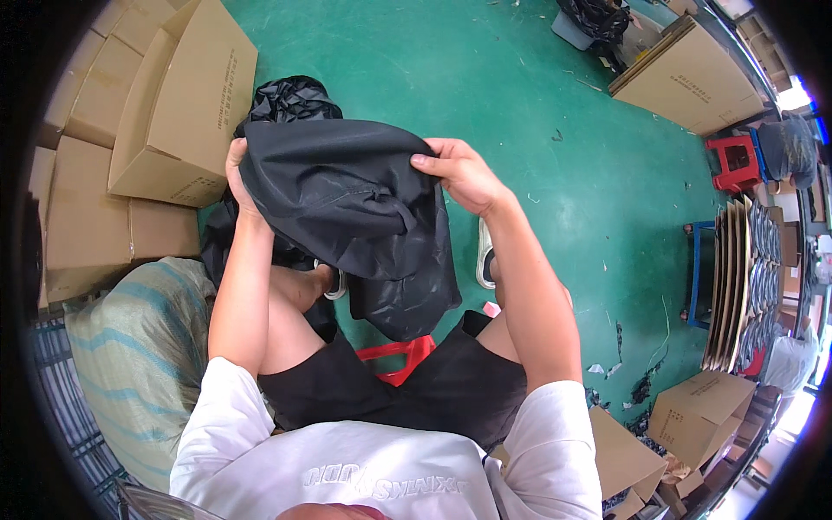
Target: Inspecting and organizing black fabric bags or covers in a warehouse setting.
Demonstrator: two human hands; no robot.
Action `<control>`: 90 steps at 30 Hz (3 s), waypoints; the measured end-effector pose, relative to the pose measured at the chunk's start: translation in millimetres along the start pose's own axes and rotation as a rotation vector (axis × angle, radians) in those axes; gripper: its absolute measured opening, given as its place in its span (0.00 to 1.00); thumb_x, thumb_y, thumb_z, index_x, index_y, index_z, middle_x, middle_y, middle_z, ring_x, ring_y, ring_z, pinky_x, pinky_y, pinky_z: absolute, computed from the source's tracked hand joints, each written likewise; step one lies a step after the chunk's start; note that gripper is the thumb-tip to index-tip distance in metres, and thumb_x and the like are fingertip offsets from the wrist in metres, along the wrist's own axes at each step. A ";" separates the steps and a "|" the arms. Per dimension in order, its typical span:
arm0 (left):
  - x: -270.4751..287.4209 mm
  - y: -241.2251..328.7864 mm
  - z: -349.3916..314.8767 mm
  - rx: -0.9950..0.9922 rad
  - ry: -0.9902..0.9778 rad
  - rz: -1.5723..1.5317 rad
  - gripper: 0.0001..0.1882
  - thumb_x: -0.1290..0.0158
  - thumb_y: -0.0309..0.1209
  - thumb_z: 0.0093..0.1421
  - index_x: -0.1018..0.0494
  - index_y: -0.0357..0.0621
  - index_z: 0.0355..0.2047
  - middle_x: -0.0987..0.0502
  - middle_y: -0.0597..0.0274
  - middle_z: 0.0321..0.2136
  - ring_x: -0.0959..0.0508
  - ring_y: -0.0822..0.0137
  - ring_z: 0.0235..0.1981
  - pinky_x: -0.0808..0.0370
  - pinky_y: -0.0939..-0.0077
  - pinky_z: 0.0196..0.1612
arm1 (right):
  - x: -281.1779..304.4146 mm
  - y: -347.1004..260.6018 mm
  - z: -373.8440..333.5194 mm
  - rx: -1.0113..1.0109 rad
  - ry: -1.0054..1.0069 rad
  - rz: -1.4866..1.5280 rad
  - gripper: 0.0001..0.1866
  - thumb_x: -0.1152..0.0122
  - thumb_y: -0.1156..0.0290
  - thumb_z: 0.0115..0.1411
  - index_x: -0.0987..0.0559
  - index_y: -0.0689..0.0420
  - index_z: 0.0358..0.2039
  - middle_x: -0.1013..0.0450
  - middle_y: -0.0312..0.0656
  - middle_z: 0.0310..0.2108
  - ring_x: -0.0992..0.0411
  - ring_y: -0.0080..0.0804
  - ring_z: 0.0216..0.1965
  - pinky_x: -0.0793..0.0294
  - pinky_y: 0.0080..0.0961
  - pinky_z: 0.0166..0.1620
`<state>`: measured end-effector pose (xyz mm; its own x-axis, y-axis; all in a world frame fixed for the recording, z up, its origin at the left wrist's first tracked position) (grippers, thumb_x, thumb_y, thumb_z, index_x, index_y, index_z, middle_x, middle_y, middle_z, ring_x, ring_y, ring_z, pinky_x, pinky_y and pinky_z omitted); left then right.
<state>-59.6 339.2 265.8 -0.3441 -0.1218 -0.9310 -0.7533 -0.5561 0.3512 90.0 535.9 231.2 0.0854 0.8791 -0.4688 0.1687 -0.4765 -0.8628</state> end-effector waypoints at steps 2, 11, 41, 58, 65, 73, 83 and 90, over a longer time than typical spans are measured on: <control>5.1 7.6 -0.3 0.009 0.098 0.078 0.18 0.53 0.35 0.56 0.24 0.33 0.39 0.20 0.47 0.39 0.20 0.53 0.40 0.24 0.59 0.50 | 9.3 -12.1 -13.4 -0.013 -0.035 0.080 0.16 0.44 0.74 0.62 0.26 0.68 0.49 0.23 0.44 0.44 0.25 0.28 0.45 0.28 0.25 0.52; 6.9 -7.3 -5.2 0.205 0.414 0.767 0.17 0.47 0.35 0.56 0.24 0.35 0.40 0.20 0.55 0.38 0.21 0.65 0.37 0.27 0.71 0.46 | 20.3 -40.8 -46.4 0.109 -0.128 0.328 0.18 0.46 0.72 0.64 0.30 0.70 0.51 0.23 0.49 0.43 0.22 0.32 0.42 0.22 0.26 0.46; -21.8 -69.1 -6.4 0.243 0.000 0.177 0.18 0.49 0.28 0.63 0.32 0.27 0.50 0.23 0.46 0.44 0.20 0.56 0.42 0.23 0.61 0.50 | -2.2 -19.9 -62.9 0.025 -0.448 0.311 0.37 0.23 0.74 0.36 0.27 0.74 0.49 0.26 0.55 0.49 0.25 0.42 0.49 0.29 0.34 0.55; -18.9 -54.9 5.0 0.285 0.097 0.118 0.17 0.55 0.34 0.68 0.27 0.31 0.46 0.21 0.50 0.42 0.19 0.59 0.42 0.22 0.62 0.49 | 54.7 -64.9 -77.3 0.365 -0.066 0.242 0.24 0.36 0.73 0.52 0.27 0.70 0.49 0.24 0.50 0.45 0.23 0.36 0.44 0.25 0.31 0.52; -10.0 -29.7 -10.6 0.315 0.275 0.613 0.15 0.43 0.33 0.59 0.24 0.34 0.41 0.19 0.57 0.36 0.19 0.67 0.36 0.23 0.73 0.43 | 63.1 -52.6 -83.5 0.122 -0.018 0.122 0.19 0.38 0.77 0.56 0.26 0.69 0.48 0.23 0.46 0.42 0.22 0.31 0.41 0.24 0.26 0.48; -21.5 -51.4 -52.8 0.629 -0.212 0.903 0.13 0.35 0.30 0.51 0.21 0.32 0.33 0.19 0.65 0.29 0.23 0.76 0.30 0.26 0.80 0.39 | 32.0 -29.1 -95.8 -0.139 -0.229 -0.178 0.13 0.35 0.79 0.54 0.21 0.72 0.40 0.21 0.43 0.36 0.24 0.25 0.35 0.24 0.21 0.43; -60.5 -35.2 -200.0 -0.164 -0.195 1.290 0.15 0.31 0.29 0.46 0.22 0.34 0.31 0.21 0.58 0.27 0.21 0.63 0.28 0.27 0.74 0.35 | -71.2 -41.2 -181.2 0.304 -0.752 -0.348 0.17 0.35 0.74 0.55 0.31 0.64 0.15 0.40 0.40 0.14 0.43 0.35 0.16 0.43 0.32 0.25; -192.6 -62.0 -244.4 0.264 -0.862 0.486 0.09 0.36 0.26 0.53 0.22 0.34 0.33 0.21 0.48 0.32 0.21 0.43 0.35 0.27 0.60 0.37 | -140.5 -48.8 -231.2 0.375 -1.137 -0.317 0.21 0.42 0.79 0.59 0.41 0.59 0.14 0.43 0.40 0.15 0.39 0.40 0.18 0.38 0.40 0.28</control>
<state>190.3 196.2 399.1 -0.8526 0.4047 -0.3306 -0.4884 -0.3923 0.7794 296.8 436.9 382.9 -0.8402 0.5413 0.0342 -0.2808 -0.3802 -0.8813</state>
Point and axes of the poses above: each hand's wrist, its own z-axis towards the middle knuckle, its own x-axis out of the back of the hand, y = z × x, the point moved 8 cm from there along z, towards the middle knuckle
